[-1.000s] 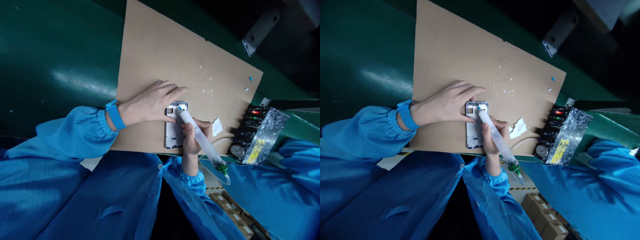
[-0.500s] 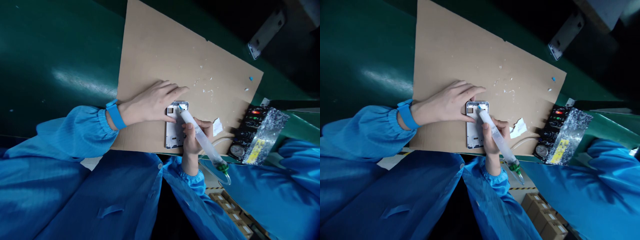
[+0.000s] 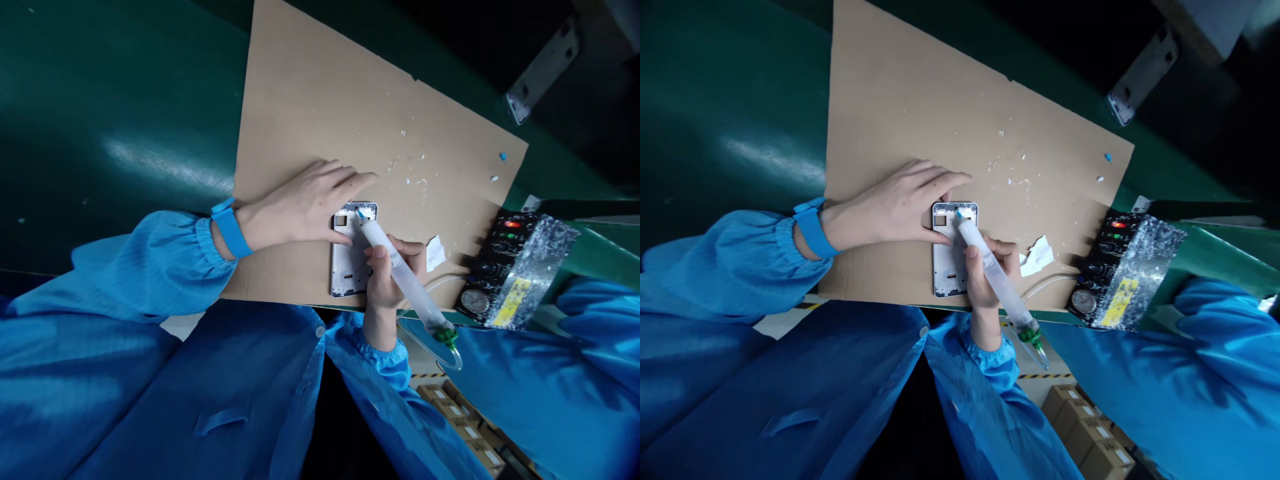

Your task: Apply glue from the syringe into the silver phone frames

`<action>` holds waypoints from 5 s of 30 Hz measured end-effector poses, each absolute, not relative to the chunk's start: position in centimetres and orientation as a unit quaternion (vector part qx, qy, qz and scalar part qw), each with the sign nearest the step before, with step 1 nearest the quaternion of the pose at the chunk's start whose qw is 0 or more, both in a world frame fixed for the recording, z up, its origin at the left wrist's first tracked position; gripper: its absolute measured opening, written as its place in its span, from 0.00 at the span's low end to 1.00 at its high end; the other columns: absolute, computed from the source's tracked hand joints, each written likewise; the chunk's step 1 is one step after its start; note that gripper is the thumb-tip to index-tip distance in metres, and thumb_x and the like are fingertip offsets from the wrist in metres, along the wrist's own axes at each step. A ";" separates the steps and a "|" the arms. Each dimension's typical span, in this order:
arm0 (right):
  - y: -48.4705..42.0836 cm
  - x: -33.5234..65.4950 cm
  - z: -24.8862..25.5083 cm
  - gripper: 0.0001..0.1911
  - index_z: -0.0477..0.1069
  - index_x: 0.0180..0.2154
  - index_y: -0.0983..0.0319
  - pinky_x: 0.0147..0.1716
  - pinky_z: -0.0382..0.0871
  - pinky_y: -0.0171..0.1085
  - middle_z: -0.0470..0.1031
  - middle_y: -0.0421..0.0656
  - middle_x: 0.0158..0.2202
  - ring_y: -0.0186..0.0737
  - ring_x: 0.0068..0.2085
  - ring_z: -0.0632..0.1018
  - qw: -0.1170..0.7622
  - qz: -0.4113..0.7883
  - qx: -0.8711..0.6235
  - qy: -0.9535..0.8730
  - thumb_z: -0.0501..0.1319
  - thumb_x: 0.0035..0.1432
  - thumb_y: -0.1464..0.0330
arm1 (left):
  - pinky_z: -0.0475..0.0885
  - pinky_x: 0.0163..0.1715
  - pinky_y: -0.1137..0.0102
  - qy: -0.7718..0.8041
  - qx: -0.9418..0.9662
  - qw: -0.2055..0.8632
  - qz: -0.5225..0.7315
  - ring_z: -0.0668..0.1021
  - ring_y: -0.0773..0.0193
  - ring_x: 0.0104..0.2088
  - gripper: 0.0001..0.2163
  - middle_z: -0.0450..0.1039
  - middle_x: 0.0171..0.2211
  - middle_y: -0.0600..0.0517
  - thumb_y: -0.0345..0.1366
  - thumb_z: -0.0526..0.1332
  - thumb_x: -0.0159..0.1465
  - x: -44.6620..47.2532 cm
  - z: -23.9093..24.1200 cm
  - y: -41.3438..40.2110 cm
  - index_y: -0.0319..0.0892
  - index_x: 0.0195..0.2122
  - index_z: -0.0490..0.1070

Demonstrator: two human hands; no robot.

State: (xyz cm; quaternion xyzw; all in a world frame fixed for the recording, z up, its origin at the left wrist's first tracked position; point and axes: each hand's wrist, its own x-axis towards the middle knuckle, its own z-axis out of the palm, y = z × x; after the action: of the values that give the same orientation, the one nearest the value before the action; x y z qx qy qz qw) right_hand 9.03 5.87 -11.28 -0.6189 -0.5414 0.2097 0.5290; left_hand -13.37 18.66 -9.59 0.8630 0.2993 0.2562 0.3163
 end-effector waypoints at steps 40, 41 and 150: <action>5.5 9.6 -12.0 0.19 0.76 0.45 0.57 0.28 0.76 0.39 0.81 0.37 0.33 0.38 0.29 0.81 0.533 0.207 -0.636 -0.519 0.76 0.67 0.51 | 0.72 0.68 0.47 0.300 0.865 0.318 0.247 0.79 0.38 0.65 0.42 0.77 0.65 0.36 0.46 0.80 0.67 -13.3 -9.5 18.7 0.41 0.76 0.62; 5.5 9.6 -12.0 0.20 0.75 0.44 0.58 0.28 0.76 0.39 0.80 0.37 0.33 0.38 0.29 0.81 0.530 0.206 -0.639 -0.518 0.76 0.67 0.51 | 0.73 0.68 0.47 0.300 0.866 0.315 0.248 0.79 0.38 0.65 0.42 0.78 0.64 0.36 0.46 0.80 0.67 -13.3 -9.5 18.7 0.40 0.76 0.62; 5.4 9.3 -11.2 0.21 0.71 0.45 0.54 0.25 0.77 0.40 0.80 0.34 0.31 0.37 0.24 0.79 0.491 0.223 -0.647 -0.539 0.73 0.70 0.47 | 0.72 0.68 0.44 0.299 0.865 0.307 0.260 0.80 0.36 0.65 0.43 0.78 0.64 0.33 0.50 0.79 0.68 -13.2 -9.9 18.6 0.38 0.77 0.62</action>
State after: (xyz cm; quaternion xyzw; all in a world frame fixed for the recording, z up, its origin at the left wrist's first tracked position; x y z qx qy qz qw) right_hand 9.30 5.39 -11.16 -0.6471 -0.5390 0.2226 0.4912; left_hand -13.20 18.61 -9.92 0.8651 0.2986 0.2604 0.3075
